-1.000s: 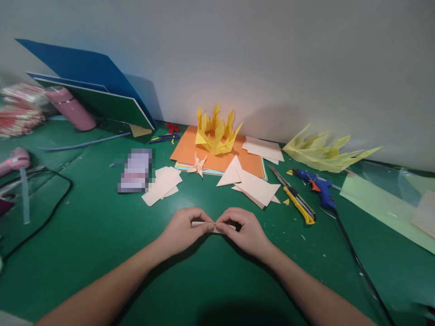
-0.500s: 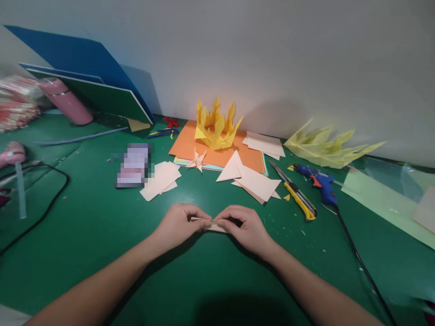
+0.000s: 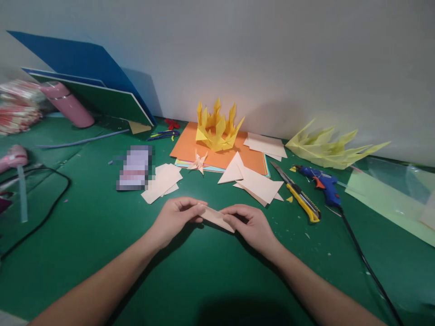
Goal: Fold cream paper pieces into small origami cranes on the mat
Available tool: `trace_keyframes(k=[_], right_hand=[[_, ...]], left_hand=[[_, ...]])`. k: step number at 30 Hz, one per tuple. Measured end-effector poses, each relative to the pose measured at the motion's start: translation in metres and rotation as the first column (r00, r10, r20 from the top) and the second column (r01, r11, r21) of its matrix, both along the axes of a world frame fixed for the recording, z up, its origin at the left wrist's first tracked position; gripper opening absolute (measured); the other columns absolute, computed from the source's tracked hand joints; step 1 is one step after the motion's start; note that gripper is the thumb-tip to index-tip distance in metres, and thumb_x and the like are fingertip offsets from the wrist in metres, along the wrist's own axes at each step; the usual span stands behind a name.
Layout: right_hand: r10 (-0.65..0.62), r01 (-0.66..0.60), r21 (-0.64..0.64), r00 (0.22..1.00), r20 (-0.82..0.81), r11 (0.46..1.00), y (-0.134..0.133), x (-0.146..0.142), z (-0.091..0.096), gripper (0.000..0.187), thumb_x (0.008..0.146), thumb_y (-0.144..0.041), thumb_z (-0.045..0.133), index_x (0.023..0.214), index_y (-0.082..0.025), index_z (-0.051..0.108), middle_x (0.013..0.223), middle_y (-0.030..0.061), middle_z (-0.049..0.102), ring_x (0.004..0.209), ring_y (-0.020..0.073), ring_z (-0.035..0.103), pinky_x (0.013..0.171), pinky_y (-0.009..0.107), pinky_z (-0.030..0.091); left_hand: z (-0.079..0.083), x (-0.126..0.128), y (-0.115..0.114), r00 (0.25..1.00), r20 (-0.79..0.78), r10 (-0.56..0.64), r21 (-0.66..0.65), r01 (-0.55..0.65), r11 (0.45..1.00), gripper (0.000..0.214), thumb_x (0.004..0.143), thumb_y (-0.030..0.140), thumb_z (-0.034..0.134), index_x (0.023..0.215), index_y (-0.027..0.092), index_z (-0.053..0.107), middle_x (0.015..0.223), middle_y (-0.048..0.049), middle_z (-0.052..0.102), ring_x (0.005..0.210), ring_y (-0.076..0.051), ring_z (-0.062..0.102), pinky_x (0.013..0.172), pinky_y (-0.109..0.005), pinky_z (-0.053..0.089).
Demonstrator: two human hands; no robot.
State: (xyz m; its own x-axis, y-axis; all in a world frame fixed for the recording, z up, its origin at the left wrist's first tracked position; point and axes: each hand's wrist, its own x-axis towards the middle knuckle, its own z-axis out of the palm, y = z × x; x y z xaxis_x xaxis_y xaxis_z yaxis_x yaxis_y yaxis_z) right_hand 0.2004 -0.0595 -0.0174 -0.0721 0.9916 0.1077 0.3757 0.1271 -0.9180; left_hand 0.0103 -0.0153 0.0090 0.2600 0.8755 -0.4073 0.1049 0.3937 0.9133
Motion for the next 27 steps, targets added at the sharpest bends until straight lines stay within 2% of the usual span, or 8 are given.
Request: trace_keyframes(k=[3,5,9,12,14,18,23,27], right_hand=[[0.004,-0.005,-0.027,1.000,-0.030,1.000,0.000,-0.001,0.000,0.015,0.077,-0.022,0.058,0.079,-0.022,0.072,0.076,0.0032,0.073,0.069,0.0175,0.065,0.066,0.029,0.051],[-0.006,0.004,-0.040,0.998,-0.056,0.999,0.000,-0.002,-0.001,0.014,0.076,-0.023,0.058,0.078,-0.021,0.072,0.077,0.0034,0.073,0.070,0.0176,0.065,0.066,0.029,0.051],[-0.054,0.044,-0.076,0.990,-0.134,0.996,-0.001,-0.003,-0.004,0.014,0.075,-0.028,0.060,0.080,-0.020,0.070,0.077,0.0041,0.072,0.067,0.0172,0.064,0.062,0.029,0.051],[-0.072,0.047,-0.116,0.973,-0.218,0.992,0.000,-0.002,-0.007,0.019,0.073,-0.032,0.063,0.086,-0.019,0.067,0.068,0.0020,0.066,0.057,0.0136,0.059,0.053,0.025,0.049],[-0.066,0.032,-0.137,0.966,-0.252,0.990,0.000,-0.001,-0.008,0.019,0.072,-0.033,0.064,0.084,-0.018,0.065,0.064,0.0002,0.062,0.054,0.0119,0.056,0.050,0.024,0.046],[-0.022,-0.016,-0.148,0.968,-0.250,0.989,0.001,-0.002,-0.005,0.019,0.074,-0.036,0.063,0.080,-0.018,0.063,0.062,-0.0004,0.060,0.053,0.0110,0.053,0.049,0.022,0.044],[0.004,-0.036,-0.151,0.978,-0.207,0.988,0.000,-0.004,0.001,0.022,0.074,-0.038,0.062,0.067,-0.018,0.062,0.057,-0.0013,0.057,0.049,0.0097,0.048,0.047,0.021,0.041],[0.016,-0.049,-0.155,0.978,-0.207,0.987,0.001,-0.004,0.002,0.021,0.072,-0.038,0.064,0.065,-0.018,0.064,0.059,-0.0003,0.060,0.053,0.0113,0.051,0.051,0.023,0.044]], left_hand=[[0.000,0.001,0.000,0.999,0.031,0.036,-0.003,-0.036,0.999,0.029,0.053,0.040,0.078,0.063,0.014,0.069,0.081,-0.0063,0.071,0.056,-0.009,0.056,0.061,-0.026,0.051],[0.001,0.002,-0.002,0.998,0.056,0.038,0.005,-0.039,0.999,0.028,0.056,0.040,0.077,0.065,0.014,0.069,0.077,-0.0044,0.070,0.057,-0.009,0.056,0.062,-0.025,0.050],[0.002,0.003,-0.003,0.992,0.121,-0.042,0.011,0.041,0.999,0.033,0.061,0.032,0.075,0.090,0.017,0.067,0.084,-0.0018,0.069,0.068,-0.011,0.061,0.067,-0.025,0.050],[0.001,0.004,-0.004,0.979,0.154,-0.137,-0.005,0.139,0.990,0.044,0.058,0.021,0.075,0.099,0.017,0.061,0.080,0.0010,0.067,0.072,-0.012,0.062,0.071,-0.027,0.050],[-0.001,0.005,-0.004,0.977,0.156,-0.146,-0.010,0.149,0.989,0.042,0.058,0.017,0.074,0.098,0.016,0.059,0.077,0.0021,0.066,0.074,-0.012,0.062,0.074,-0.028,0.049],[-0.002,0.007,-0.006,0.983,0.158,-0.089,-0.010,0.092,0.996,0.037,0.058,0.016,0.073,0.091,0.017,0.057,0.080,0.0013,0.066,0.078,-0.013,0.063,0.077,-0.029,0.048],[-0.004,0.009,-0.008,0.985,0.135,-0.104,0.058,0.097,0.994,0.031,0.056,0.014,0.070,0.078,0.018,0.049,0.064,0.0064,0.061,0.057,-0.008,0.057,0.060,-0.023,0.044],[-0.009,0.009,-0.008,0.986,0.142,-0.088,0.088,0.076,0.993,0.031,0.059,0.015,0.067,0.077,0.020,0.042,0.058,0.0095,0.058,0.049,-0.006,0.051,0.051,-0.019,0.037]])
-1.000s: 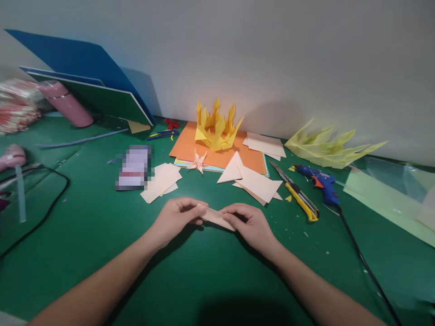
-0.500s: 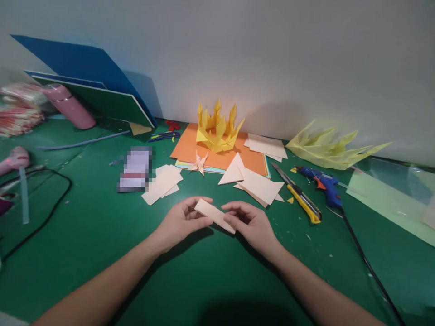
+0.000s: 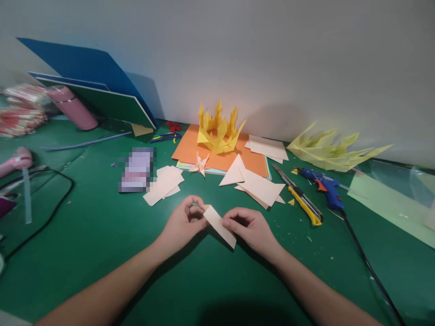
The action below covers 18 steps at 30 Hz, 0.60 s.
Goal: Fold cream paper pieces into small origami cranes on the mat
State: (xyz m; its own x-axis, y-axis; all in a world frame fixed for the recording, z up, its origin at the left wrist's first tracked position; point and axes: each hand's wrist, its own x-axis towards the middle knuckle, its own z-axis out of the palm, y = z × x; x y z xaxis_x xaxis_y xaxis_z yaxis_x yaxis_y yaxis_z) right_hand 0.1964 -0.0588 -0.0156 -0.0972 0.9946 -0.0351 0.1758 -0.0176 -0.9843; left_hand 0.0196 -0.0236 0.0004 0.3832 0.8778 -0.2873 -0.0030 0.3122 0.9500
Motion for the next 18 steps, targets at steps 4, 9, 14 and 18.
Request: trace_keyframes(k=[4,9,14,18], right_hand=[[0.005,-0.006,-0.023,1.000,-0.023,1.000,0.0002,-0.0007,0.0008,0.017,0.070,-0.034,0.065,0.064,-0.019,0.065,0.064,0.0006,0.065,0.059,0.0131,0.056,0.058,0.024,0.047],[0.055,-0.058,-0.056,0.996,-0.065,0.997,0.0018,-0.0024,0.0026,0.020,0.071,-0.037,0.065,0.065,-0.019,0.064,0.062,-0.0004,0.063,0.060,0.0132,0.057,0.060,0.026,0.047],[0.067,-0.067,-0.009,0.997,-0.040,0.998,0.0043,-0.0051,0.0045,0.027,0.076,-0.044,0.060,0.068,-0.019,0.060,0.063,-0.0009,0.060,0.059,0.0121,0.054,0.058,0.024,0.045],[0.055,-0.054,0.004,0.997,-0.051,0.999,0.0024,-0.0083,0.0038,0.028,0.072,-0.047,0.064,0.074,-0.019,0.057,0.066,-0.0013,0.057,0.056,0.0106,0.050,0.052,0.022,0.041]], left_hand=[[-0.0010,0.0014,-0.0016,0.998,0.058,0.024,-0.028,-0.022,0.999,0.033,0.062,0.019,0.069,0.079,0.021,0.041,0.068,0.0065,0.063,0.059,-0.008,0.057,0.058,-0.022,0.043],[0.0042,0.0039,-0.0055,0.990,0.139,-0.001,-0.066,0.010,0.998,0.043,0.059,0.028,0.077,0.086,0.021,0.044,0.081,0.0010,0.066,0.075,-0.013,0.062,0.072,-0.028,0.047],[0.0037,0.0043,-0.0069,0.996,0.084,-0.012,-0.040,0.015,0.999,0.045,0.059,0.033,0.078,0.087,0.020,0.046,0.075,0.0028,0.061,0.071,-0.012,0.059,0.070,-0.026,0.045],[0.0009,0.0033,-0.0068,0.999,0.050,-0.018,0.002,0.018,1.000,0.041,0.061,0.033,0.076,0.088,0.020,0.049,0.077,0.0021,0.059,0.072,-0.012,0.057,0.068,-0.025,0.044]])
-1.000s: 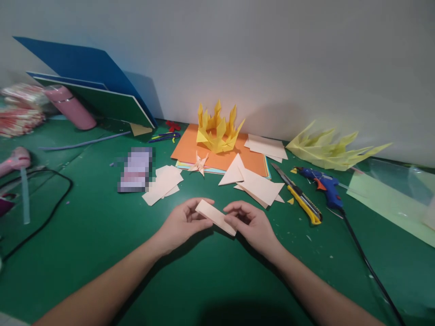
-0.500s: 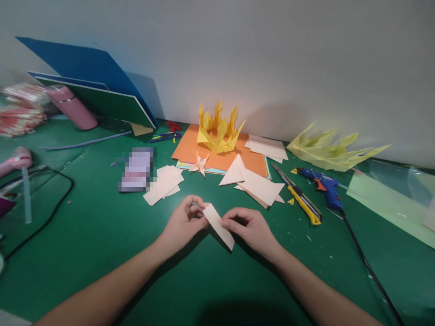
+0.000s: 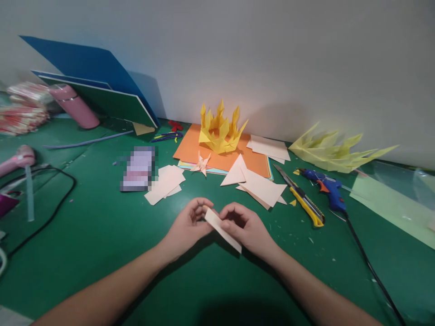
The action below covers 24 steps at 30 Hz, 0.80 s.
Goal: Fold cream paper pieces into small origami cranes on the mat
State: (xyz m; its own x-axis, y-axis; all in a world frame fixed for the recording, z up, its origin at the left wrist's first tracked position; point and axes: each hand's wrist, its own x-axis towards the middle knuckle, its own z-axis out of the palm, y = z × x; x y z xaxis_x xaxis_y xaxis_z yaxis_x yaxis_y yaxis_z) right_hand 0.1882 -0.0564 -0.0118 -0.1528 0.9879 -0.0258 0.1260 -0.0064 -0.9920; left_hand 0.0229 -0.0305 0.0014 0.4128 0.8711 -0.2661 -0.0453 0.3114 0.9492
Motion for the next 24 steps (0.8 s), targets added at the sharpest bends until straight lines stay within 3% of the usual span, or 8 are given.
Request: trace_keyframes(k=[9,17,24], right_hand=[[0.013,-0.015,-0.039,0.998,-0.062,0.999,-0.002,-0.002,-0.003,0.025,0.067,-0.041,0.070,0.074,-0.020,0.058,0.071,-0.0005,0.058,0.059,0.0109,0.049,0.055,0.023,0.040],[-0.056,0.057,-0.032,0.998,0.029,0.998,-0.001,0.002,-0.002,0.023,0.074,-0.041,0.060,0.071,-0.018,0.057,0.063,-0.0016,0.052,0.055,0.0104,0.045,0.050,0.022,0.038],[-0.104,0.105,-0.019,0.993,0.050,0.994,0.000,0.002,-0.002,0.025,0.071,-0.042,0.062,0.070,-0.018,0.056,0.062,-0.0010,0.053,0.055,0.0109,0.047,0.052,0.022,0.041]], left_hand=[[0.003,-0.001,-0.001,0.999,-0.022,-0.025,0.028,0.026,0.999,0.032,0.062,0.026,0.072,0.086,0.019,0.052,0.081,0.0002,0.059,0.077,-0.013,0.056,0.070,-0.026,0.046],[0.009,-0.002,0.000,0.997,-0.075,0.017,-0.026,-0.019,0.999,0.022,0.064,0.022,0.062,0.085,0.017,0.057,0.074,0.0020,0.059,0.071,-0.013,0.055,0.070,-0.026,0.044],[0.010,-0.002,0.000,0.999,-0.042,0.004,-0.051,-0.007,0.999,0.024,0.062,0.023,0.065,0.084,0.016,0.060,0.073,0.0023,0.061,0.070,-0.012,0.055,0.069,-0.025,0.043]])
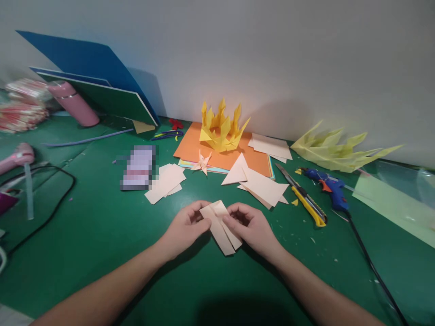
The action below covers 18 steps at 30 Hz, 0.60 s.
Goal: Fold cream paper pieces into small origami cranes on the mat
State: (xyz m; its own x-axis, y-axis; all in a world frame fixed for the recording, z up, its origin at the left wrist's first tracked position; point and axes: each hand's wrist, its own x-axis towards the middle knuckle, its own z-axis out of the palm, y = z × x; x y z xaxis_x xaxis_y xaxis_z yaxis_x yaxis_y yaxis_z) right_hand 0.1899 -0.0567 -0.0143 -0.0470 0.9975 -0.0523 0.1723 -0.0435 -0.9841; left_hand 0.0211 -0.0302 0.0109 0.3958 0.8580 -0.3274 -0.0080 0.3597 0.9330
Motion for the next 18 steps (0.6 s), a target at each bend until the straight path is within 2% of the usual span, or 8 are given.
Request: trace_keyframes(k=[7,12,16,18], right_hand=[[0.074,-0.073,-0.058,0.997,0.023,0.996,-0.0013,0.0005,0.0019,0.028,0.074,-0.044,0.059,0.073,-0.017,0.065,0.065,0.0019,0.063,0.057,0.0130,0.052,0.053,0.024,0.042],[0.105,-0.101,-0.064,0.993,0.061,0.993,-0.0027,-0.0002,0.0031,0.031,0.073,-0.046,0.059,0.066,-0.016,0.065,0.061,0.0015,0.061,0.056,0.0130,0.051,0.051,0.023,0.040],[0.087,-0.082,-0.064,0.993,0.074,0.995,-0.0031,-0.0007,0.0037,0.032,0.072,-0.046,0.060,0.061,-0.016,0.062,0.056,-0.0001,0.056,0.052,0.0111,0.046,0.048,0.022,0.036],[0.081,-0.075,-0.068,0.993,0.082,0.995,-0.0031,-0.0009,0.0042,0.032,0.072,-0.046,0.060,0.059,-0.016,0.059,0.055,-0.0007,0.053,0.051,0.0105,0.043,0.047,0.021,0.034]], left_hand=[[-0.0012,-0.0020,0.0004,0.986,-0.159,-0.039,0.137,0.061,0.989,0.023,0.070,0.034,0.062,0.083,0.015,0.063,0.073,-0.0004,0.061,0.068,-0.014,0.053,0.065,-0.027,0.043],[-0.0042,-0.0030,0.0001,0.954,-0.295,-0.043,0.305,0.137,0.943,0.022,0.074,0.035,0.059,0.072,0.015,0.066,0.076,-0.0029,0.059,0.074,-0.016,0.054,0.068,-0.028,0.043],[-0.0064,-0.0035,0.0004,0.952,-0.302,-0.039,0.285,0.129,0.950,0.022,0.074,0.034,0.061,0.084,0.016,0.068,0.080,-0.0035,0.062,0.074,-0.016,0.055,0.067,-0.027,0.043],[-0.0066,-0.0034,0.0007,0.952,-0.304,-0.036,0.294,0.130,0.947,0.021,0.073,0.033,0.062,0.083,0.016,0.069,0.078,-0.0029,0.062,0.072,-0.016,0.055,0.065,-0.026,0.043]])
